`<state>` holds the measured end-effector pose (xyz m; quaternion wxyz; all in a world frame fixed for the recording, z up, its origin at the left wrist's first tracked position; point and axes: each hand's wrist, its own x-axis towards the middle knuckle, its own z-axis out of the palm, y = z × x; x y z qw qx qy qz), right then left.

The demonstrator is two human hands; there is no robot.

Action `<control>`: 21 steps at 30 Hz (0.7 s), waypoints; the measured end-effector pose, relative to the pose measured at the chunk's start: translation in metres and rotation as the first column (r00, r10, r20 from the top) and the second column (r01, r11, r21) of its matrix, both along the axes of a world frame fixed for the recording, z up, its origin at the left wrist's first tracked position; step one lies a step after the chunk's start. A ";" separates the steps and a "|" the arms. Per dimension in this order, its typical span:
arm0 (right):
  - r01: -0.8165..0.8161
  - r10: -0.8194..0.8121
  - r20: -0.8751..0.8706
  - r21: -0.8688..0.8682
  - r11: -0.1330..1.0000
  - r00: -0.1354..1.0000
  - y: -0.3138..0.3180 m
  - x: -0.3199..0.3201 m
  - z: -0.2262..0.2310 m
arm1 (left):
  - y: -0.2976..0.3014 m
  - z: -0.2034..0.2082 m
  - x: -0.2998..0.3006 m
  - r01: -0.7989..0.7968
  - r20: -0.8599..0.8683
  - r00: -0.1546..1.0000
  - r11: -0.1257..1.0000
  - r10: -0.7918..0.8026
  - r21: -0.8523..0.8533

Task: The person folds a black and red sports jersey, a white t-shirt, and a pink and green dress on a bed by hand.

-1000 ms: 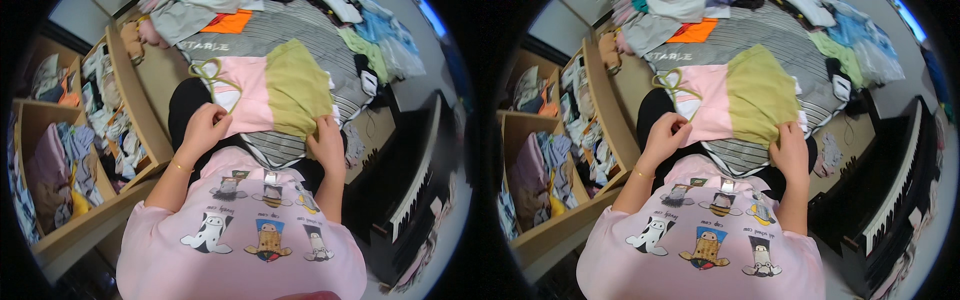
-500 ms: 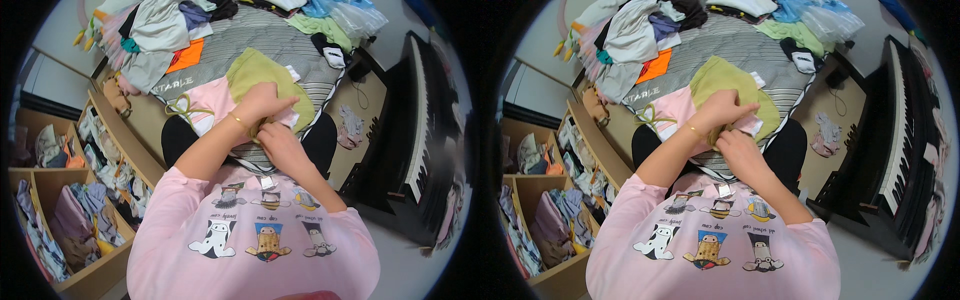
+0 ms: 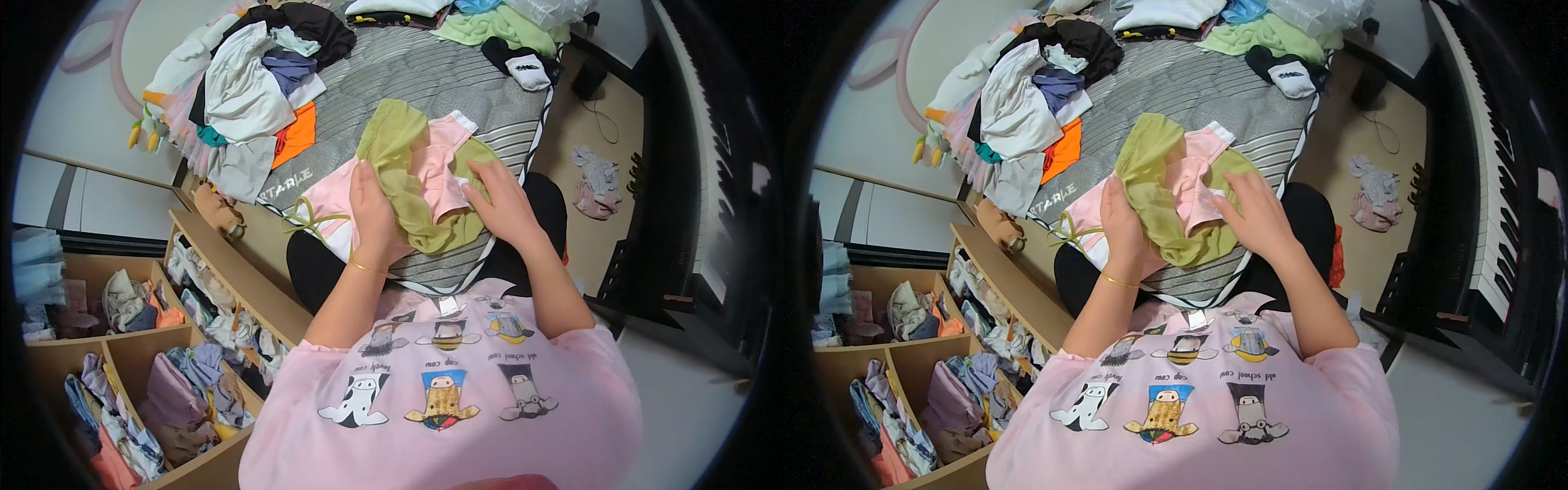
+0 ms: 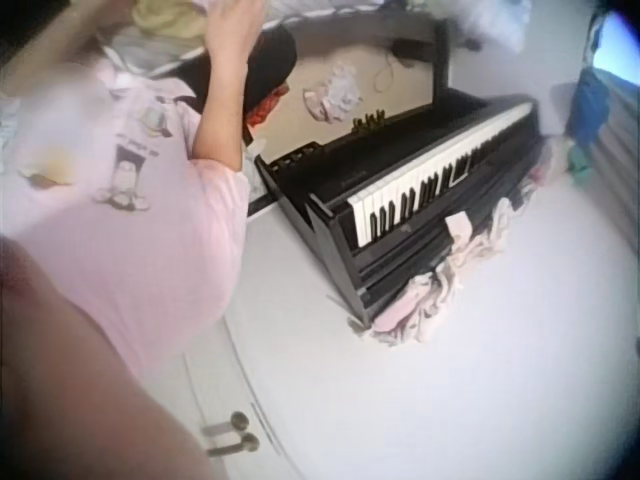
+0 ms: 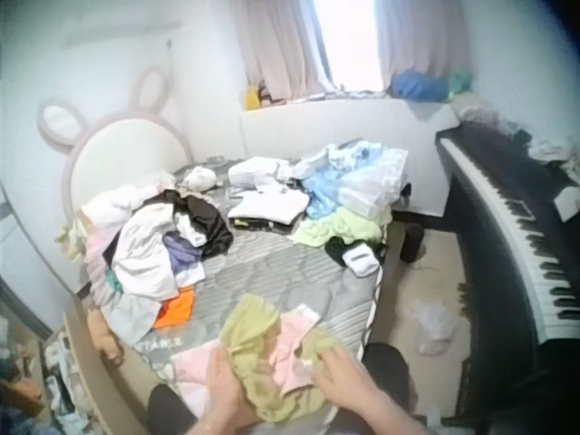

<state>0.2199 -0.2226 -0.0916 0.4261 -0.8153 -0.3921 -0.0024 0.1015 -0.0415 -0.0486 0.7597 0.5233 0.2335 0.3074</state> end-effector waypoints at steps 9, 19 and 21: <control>-0.269 0.270 0.001 -0.066 0.961 0.963 0.034 0.026 0.009 | 0.038 -0.012 -0.021 0.171 0.261 0.965 0.796 -0.018 -0.580; -0.591 0.572 -0.615 0.204 0.780 0.543 0.085 0.070 0.044 | 0.063 -0.011 -0.034 0.347 0.455 0.883 0.814 -0.116 -0.465; -0.620 0.624 -0.620 0.266 0.738 0.476 0.099 0.087 0.053 | 0.060 0.000 -0.033 0.362 0.481 0.867 0.823 -0.126 -0.437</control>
